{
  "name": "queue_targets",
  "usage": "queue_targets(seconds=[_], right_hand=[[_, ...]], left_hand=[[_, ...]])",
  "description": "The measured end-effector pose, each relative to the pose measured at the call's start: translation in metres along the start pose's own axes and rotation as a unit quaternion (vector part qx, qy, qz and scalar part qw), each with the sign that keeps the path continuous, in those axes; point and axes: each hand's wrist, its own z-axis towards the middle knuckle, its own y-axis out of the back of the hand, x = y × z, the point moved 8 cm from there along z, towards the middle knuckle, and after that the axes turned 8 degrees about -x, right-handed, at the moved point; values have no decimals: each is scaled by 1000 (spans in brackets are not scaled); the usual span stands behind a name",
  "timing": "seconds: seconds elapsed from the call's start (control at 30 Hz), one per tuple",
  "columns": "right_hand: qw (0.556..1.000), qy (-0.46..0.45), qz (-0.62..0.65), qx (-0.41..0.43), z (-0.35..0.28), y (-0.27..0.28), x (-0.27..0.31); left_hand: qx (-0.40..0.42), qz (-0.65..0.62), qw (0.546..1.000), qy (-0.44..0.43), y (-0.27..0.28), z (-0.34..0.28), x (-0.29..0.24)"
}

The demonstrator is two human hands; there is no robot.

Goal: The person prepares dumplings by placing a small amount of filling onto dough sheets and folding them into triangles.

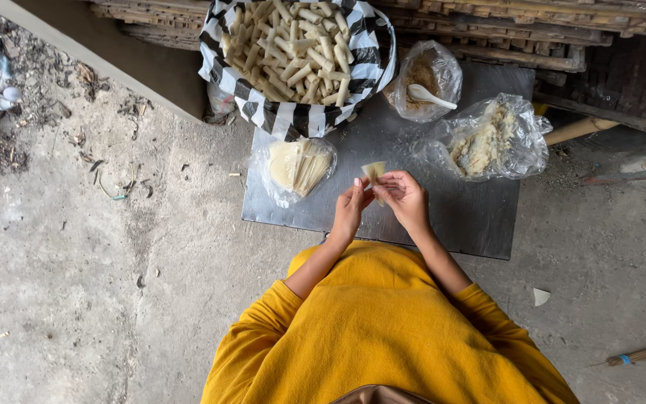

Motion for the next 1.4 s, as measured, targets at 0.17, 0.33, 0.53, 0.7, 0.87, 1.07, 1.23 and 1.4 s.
queue_targets(seconds=[0.17,0.33,0.53,0.7,0.87,1.07,1.23,1.4], right_hand=[[999,8,43,-29,2,3,18],[999,-19,-3,-42,3,9,13],[996,30,-82,-24,5,6,25],[987,57,-151,-7,6,3,33],[987,23,-158,-5,7,5,20],[991,-35,-131,-7,5,8,4],[996,-73,-44,-7,3,4,-1],[993,-96,68,-21,4,2,-3]], left_hand=[[5,158,978,-135,-23,-20,-47],[-11,210,968,-137,-28,-25,-59],[-52,131,984,-111,-22,-10,-48],[-60,98,988,-102,-11,6,-38],[-62,34,996,-61,-3,14,-14],[-69,-50,996,-18,3,20,5],[-82,-18,995,-46,3,18,2],[-96,36,993,-64,2,13,-9]])
